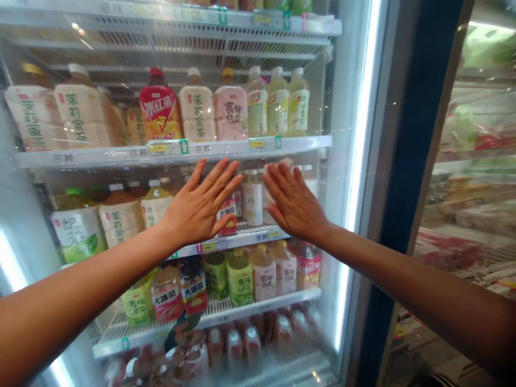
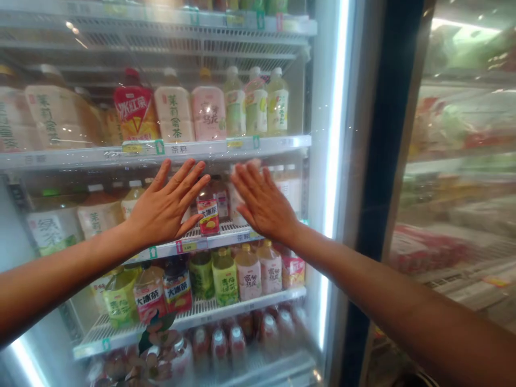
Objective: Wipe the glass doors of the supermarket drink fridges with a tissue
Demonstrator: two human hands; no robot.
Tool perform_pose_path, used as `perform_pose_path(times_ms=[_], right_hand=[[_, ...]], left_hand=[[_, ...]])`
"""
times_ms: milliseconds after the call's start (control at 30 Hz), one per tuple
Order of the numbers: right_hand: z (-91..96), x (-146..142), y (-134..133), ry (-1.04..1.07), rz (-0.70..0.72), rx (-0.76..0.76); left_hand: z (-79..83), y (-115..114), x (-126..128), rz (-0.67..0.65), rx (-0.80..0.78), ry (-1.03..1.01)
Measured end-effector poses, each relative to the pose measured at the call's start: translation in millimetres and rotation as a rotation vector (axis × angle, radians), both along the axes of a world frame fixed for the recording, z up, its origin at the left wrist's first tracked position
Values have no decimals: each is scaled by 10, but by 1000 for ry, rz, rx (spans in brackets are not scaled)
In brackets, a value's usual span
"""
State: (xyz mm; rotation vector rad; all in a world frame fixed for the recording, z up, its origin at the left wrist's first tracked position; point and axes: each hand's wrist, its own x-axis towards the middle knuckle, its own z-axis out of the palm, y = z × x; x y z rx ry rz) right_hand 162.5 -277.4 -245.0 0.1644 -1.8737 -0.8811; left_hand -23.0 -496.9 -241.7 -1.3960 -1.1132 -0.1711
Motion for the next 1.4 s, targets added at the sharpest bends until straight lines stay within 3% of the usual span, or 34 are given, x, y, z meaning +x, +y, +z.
perform_pose_path(times_ms=[100, 200, 333, 400, 567, 767, 967, 1133, 1200, 1400], right_hand=[[-10, -178, -145, 257, -13, -219], [-414, -411, -443, 264, -23, -273], [-1134, -699, -942, 171, -25, -280], [-1241, -842, -1149, 168, -17, -304], [-1175, -1183, -1532, 194, -4, -428], [-1841, -1424, -1909, 165, 27, -436], [-1737, -1598, -2129, 190, 41, -511], [-2179, -1658, -2290, 241, 8, -572], [-2244, -1713, -2343, 258, 10, -585], [-1896, -1808, -2383, 193, 70, -532]], left_hand=[[2, 25, 23, -17, -11, -36], [-146, 7, 33, -14, 16, -127], [-666, -222, -59, 35, 118, -238], [-953, -419, -168, 63, 154, -270], [-1461, -876, -472, 125, 279, -382], [-1999, -1099, -593, 160, 370, -577], [-2171, -1193, -622, 118, 410, -746], [-2410, -1200, -631, 175, 444, -874], [-2514, -1173, -630, 185, 453, -891], [-2571, -1089, -579, 157, 546, -874]])
